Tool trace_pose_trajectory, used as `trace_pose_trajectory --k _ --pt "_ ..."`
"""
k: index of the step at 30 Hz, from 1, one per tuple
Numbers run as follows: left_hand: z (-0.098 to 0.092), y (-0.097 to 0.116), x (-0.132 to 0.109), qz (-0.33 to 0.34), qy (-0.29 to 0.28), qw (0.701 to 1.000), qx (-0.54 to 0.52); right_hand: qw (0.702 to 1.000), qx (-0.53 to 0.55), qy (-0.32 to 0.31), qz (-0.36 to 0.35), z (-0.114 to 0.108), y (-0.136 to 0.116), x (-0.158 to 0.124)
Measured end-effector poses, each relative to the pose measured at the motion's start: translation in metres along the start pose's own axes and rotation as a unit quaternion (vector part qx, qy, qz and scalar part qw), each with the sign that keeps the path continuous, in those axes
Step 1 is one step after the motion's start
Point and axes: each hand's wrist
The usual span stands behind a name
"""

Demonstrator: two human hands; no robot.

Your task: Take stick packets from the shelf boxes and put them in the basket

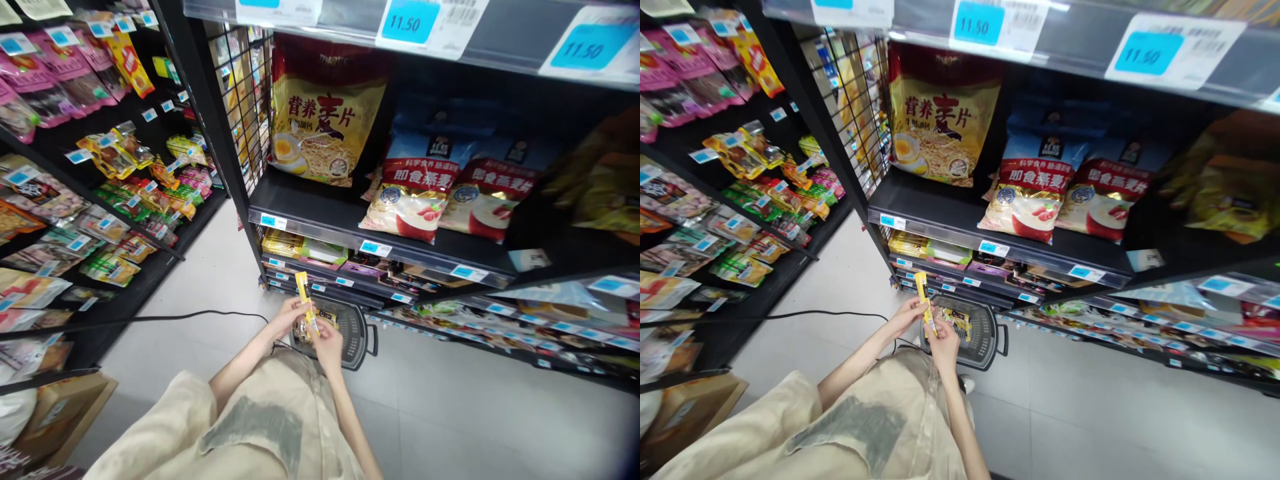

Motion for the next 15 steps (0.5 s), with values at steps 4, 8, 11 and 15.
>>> trace_pose_trajectory --k 4,8,11,15 --pt "-0.002 0.000 0.004 0.037 0.032 0.998 0.032 0.999 0.019 -0.017 0.040 0.004 -0.001 -0.001" --pt "-0.008 -0.006 0.010 0.006 0.018 1.000 0.005 0.997 0.055 -0.009 0.059 0.004 0.004 0.000" --pt "-0.014 -0.008 0.009 -0.034 -0.065 0.996 -0.040 0.989 0.118 -0.018 0.091 -0.002 0.010 0.002" --pt "-0.020 -0.017 0.006 -0.069 -0.121 0.987 -0.077 0.953 0.221 -0.123 0.168 -0.016 0.021 0.004"
Point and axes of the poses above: each hand's wrist, its own x-axis towards the middle knuckle, its own z-axis out of the palm, y = z × x, and after that the axes turned 8 degrees about -x, right-handed
